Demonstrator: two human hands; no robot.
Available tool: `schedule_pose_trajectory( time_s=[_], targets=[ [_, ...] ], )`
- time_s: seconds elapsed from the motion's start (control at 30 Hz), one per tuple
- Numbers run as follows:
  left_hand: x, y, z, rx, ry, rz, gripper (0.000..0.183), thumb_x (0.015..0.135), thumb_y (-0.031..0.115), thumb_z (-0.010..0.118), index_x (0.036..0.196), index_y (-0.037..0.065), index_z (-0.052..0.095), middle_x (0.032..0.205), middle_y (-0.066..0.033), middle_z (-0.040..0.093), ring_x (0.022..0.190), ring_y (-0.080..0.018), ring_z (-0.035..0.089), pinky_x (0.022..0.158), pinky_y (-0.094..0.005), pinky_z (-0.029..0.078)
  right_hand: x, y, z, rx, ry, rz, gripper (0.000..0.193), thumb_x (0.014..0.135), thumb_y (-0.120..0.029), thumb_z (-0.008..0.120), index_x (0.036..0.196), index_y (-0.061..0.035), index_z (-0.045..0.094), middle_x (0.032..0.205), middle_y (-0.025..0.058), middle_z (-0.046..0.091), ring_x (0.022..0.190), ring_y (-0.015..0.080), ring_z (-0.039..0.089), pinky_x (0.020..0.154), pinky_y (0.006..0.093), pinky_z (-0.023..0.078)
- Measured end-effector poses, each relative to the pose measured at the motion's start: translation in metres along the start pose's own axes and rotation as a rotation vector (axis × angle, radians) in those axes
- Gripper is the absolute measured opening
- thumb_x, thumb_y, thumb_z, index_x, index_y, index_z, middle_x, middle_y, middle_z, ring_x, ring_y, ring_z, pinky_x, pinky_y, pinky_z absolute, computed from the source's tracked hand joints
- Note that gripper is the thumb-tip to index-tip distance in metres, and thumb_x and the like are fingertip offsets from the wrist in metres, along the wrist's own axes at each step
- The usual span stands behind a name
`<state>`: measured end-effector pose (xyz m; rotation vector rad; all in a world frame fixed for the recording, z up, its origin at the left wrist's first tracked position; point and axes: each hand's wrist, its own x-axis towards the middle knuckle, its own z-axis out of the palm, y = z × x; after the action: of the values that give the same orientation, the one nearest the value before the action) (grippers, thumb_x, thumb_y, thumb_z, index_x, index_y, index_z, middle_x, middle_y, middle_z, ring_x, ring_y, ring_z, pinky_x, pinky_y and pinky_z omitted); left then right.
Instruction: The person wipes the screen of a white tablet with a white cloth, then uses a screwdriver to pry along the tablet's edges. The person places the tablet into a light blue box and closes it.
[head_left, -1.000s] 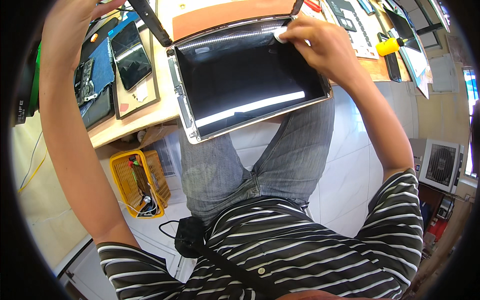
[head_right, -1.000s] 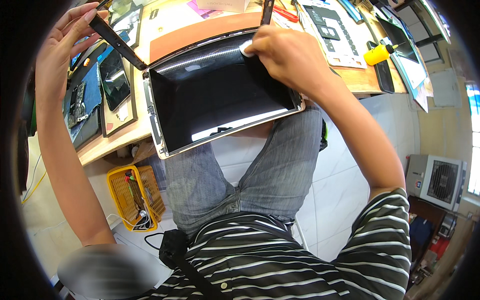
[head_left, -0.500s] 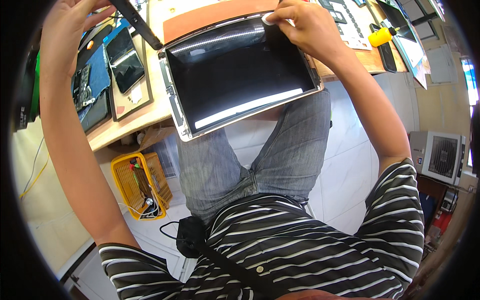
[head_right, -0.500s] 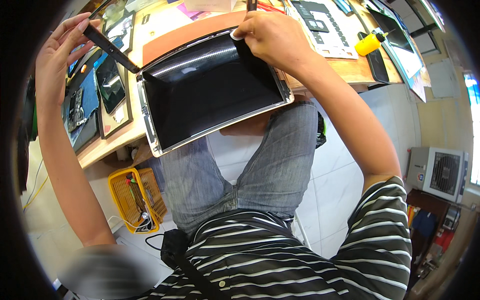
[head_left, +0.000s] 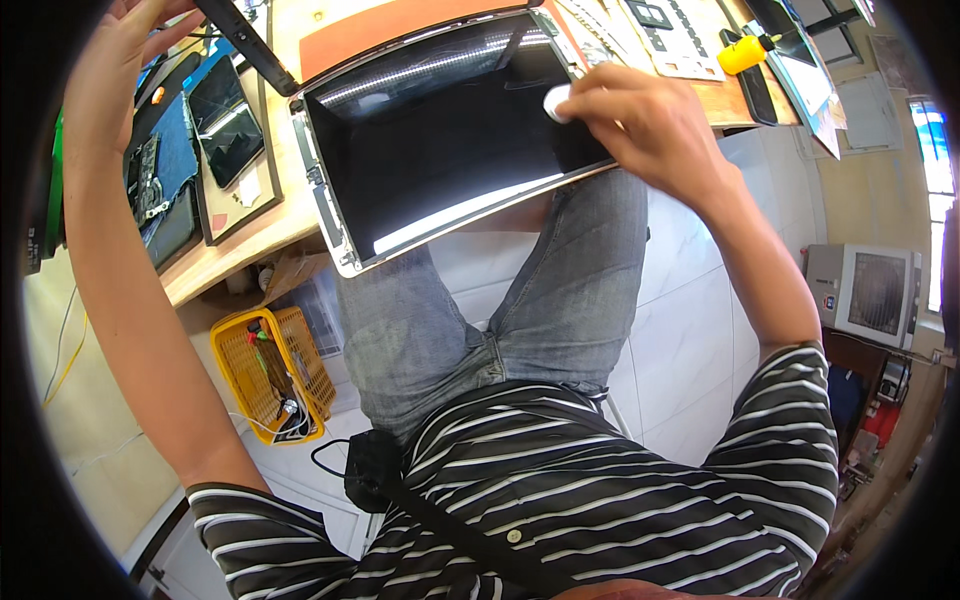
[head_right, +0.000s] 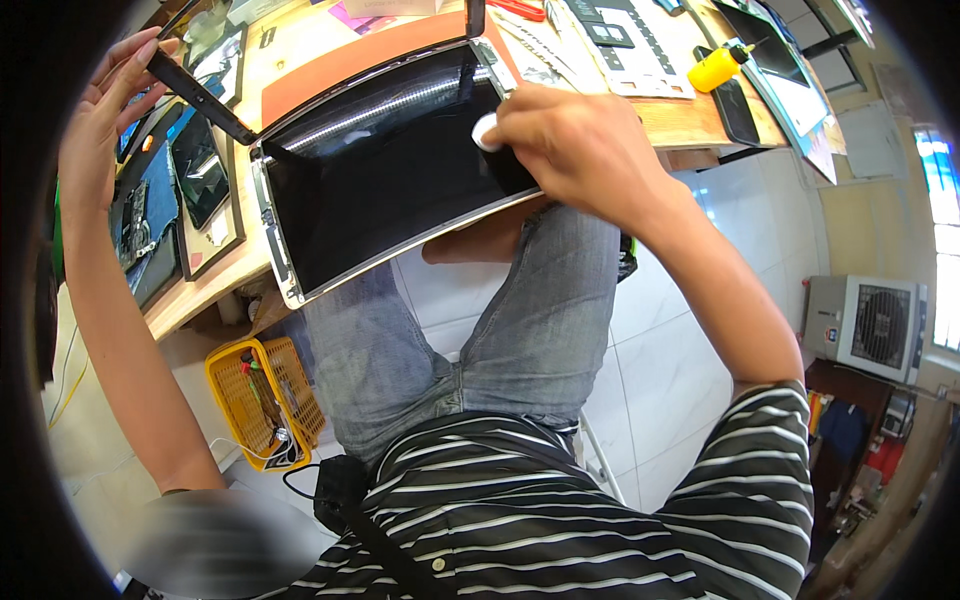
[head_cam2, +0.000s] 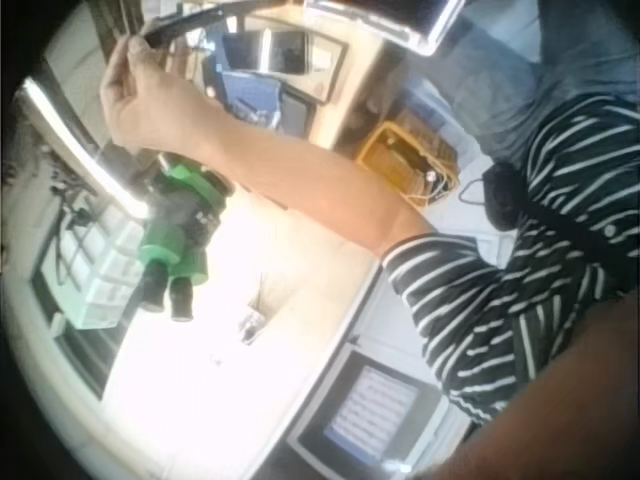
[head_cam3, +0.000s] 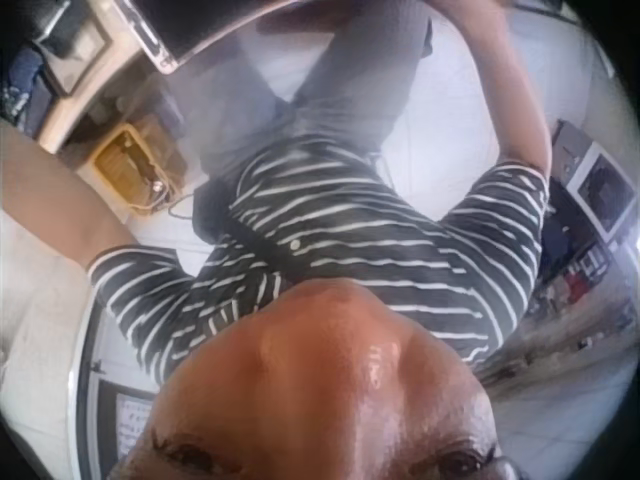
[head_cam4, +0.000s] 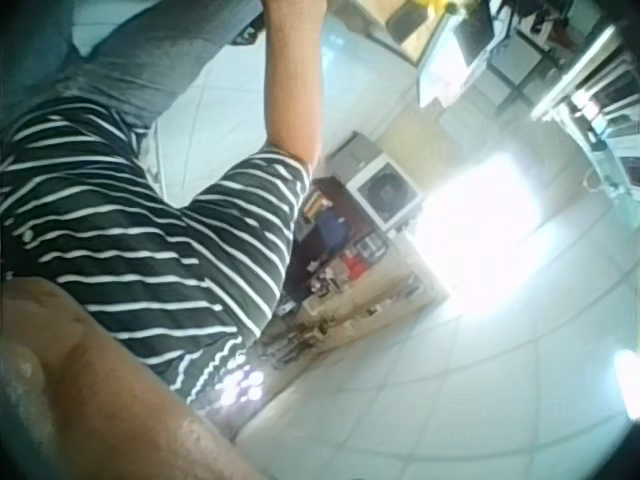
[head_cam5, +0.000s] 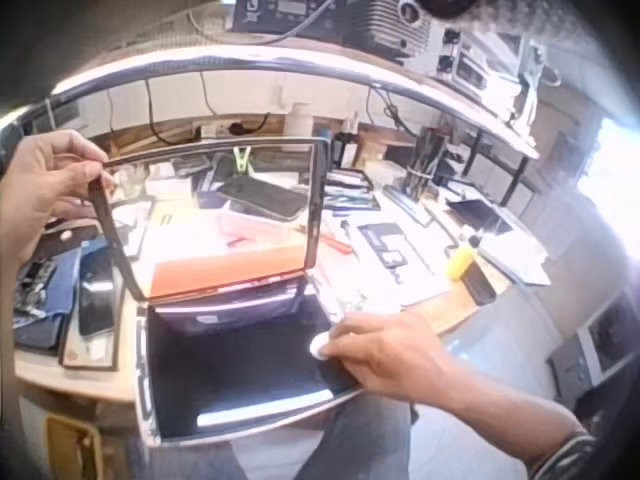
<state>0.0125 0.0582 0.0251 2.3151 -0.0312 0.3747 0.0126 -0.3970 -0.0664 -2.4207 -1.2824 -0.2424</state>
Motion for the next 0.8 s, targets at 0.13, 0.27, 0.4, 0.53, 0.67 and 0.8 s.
schedule_pose_trajectory(
  time_s=[0.13,0.27,0.4,0.53,0.67,0.8],
  targets=[
    [-0.008,0.006,0.004,-0.023,-0.007,-0.016,0.043,0.103,0.044,0.059,0.134,0.015,0.067,0.128,-0.0056,0.072,0.118,-0.014,0.066,0.11,-0.033,0.048,0.011,0.011,0.008,-0.01,0.045,-0.001,0.018,0.087,-0.002,0.071,0.103,-0.0079,0.077,0.102,0.0049,0.073,0.086,0.0282,0.071,0.076,0.036,0.054],
    [-0.016,0.004,0.006,0.016,0.005,0.04,0.05,0.104,0.048,0.055,0.138,0.013,0.065,0.133,-0.0057,0.07,0.126,-0.0155,0.062,0.116,-0.0353,0.041,-0.005,-0.003,0.0,0.01,-0.022,0.023,0.021,0.085,0.001,0.07,0.103,-0.0074,0.077,0.101,0.0056,0.071,0.086,0.0277,0.07,0.076,0.0354,0.054],
    [-0.033,0.044,0.032,-0.145,0.113,0.071,0.026,0.098,0.012,0.06,0.118,-0.003,0.066,0.112,-0.0176,0.071,0.097,-0.0224,0.069,0.085,-0.033,0.058,-0.032,-0.016,-0.008,0.063,-0.018,0.065,0.022,0.081,0.001,0.072,0.1,-0.0076,0.078,0.098,0.0049,0.071,0.08,0.0273,0.07,0.071,0.0359,0.055],
    [-0.009,0.002,0.0,-0.017,-0.017,0.008,0.051,0.103,0.049,0.057,0.138,0.012,0.065,0.131,-0.006,0.07,0.125,-0.016,0.063,0.114,-0.0351,0.043,-0.035,-0.023,-0.012,0.061,-0.001,0.07,0.021,0.08,0.0,0.073,0.098,-0.0085,0.079,0.095,0.0035,0.071,0.077,0.0269,0.07,0.069,0.0359,0.056],
    [-0.017,0.014,0.009,-0.008,0.057,0.057,0.044,0.101,0.041,0.064,0.132,0.01,0.069,0.123,-0.0076,0.074,0.115,-0.0166,0.068,0.106,-0.0346,0.05,-0.02,-0.018,-0.001,-0.002,0.038,0.092,0.016,0.084,-0.004,0.071,0.096,-0.0096,0.079,0.095,0.0031,0.071,0.079,0.0268,0.07,0.069,0.0368,0.055],
    [-0.034,0.084,0.022,-0.315,0.031,-0.089,0.022,0.096,0.004,0.063,0.114,-0.007,0.067,0.106,-0.0208,0.072,0.089,-0.0238,0.072,0.076,-0.0318,0.063,0.006,-0.003,0.015,-0.058,0.115,0.058,0.015,0.089,-0.01,0.066,0.096,-0.0108,0.079,0.095,0.005,0.072,0.082,0.0291,0.071,0.073,0.0399,0.055]
  ],
)
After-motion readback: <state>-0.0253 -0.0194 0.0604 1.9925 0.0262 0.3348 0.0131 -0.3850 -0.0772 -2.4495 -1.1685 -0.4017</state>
